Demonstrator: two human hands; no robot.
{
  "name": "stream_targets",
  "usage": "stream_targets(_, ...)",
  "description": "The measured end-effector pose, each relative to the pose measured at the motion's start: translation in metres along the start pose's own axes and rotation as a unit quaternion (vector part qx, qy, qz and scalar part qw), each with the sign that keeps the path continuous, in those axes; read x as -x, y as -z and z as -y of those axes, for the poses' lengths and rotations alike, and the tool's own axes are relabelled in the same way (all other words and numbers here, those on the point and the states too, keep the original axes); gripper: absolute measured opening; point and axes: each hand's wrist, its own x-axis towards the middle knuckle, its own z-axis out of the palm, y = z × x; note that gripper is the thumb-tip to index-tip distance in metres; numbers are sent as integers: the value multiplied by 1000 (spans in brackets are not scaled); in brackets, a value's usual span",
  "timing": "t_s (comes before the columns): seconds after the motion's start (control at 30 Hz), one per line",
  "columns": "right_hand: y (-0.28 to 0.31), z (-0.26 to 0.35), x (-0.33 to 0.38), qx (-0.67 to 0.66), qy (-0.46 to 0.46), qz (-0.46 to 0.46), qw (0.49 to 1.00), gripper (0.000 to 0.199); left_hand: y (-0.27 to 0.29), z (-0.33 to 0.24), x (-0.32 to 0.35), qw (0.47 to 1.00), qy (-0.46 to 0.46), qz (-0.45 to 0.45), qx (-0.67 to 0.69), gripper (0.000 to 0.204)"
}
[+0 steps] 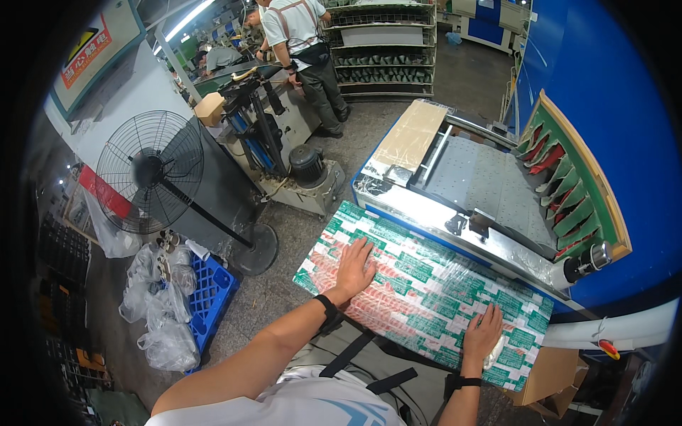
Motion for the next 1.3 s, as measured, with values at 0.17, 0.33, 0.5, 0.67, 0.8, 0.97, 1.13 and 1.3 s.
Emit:
stream_targets(0.17, -1, 0, 1, 1, 0, -5, 1000, 46, 0, 0, 0, 1000, 0, 2, 2, 63)
stream_targets(0.33, -3, -3, 2, 1, 3, -9, 1000, 45, 0, 0, 0, 1000, 0, 7, 2, 63)
stream_targets(0.5, -1, 0, 2, -4, -3, -3, 1000, 46, 0, 1, 0, 1000, -2, 4, 0, 63)
stream_targets(0.67, 2, 1, 1, -5, -8, 5, 1000, 46, 0, 1, 0, 1000, -4, 1, 0, 62)
stream_targets(0.8, 3, 1, 1, -3, -10, 6, 1000, 46, -1, 0, 0, 1000, -2, -1, -1, 61)
stream_targets(0.97, 2, 1, 1, -2, -5, 3, 1000, 46, -2, 1, 0, 1000, -11, -17, -3, 60)
stream_targets(1.13, 0, 0, 2, 11, -7, 3, 1000, 45, -1, 0, 0, 1000, -2, 1, 1, 61)
stream_targets(1.3, 0, 1, 2, 8, -7, 5, 1000, 46, 0, 1, 0, 1000, 1, 2, 1, 61)
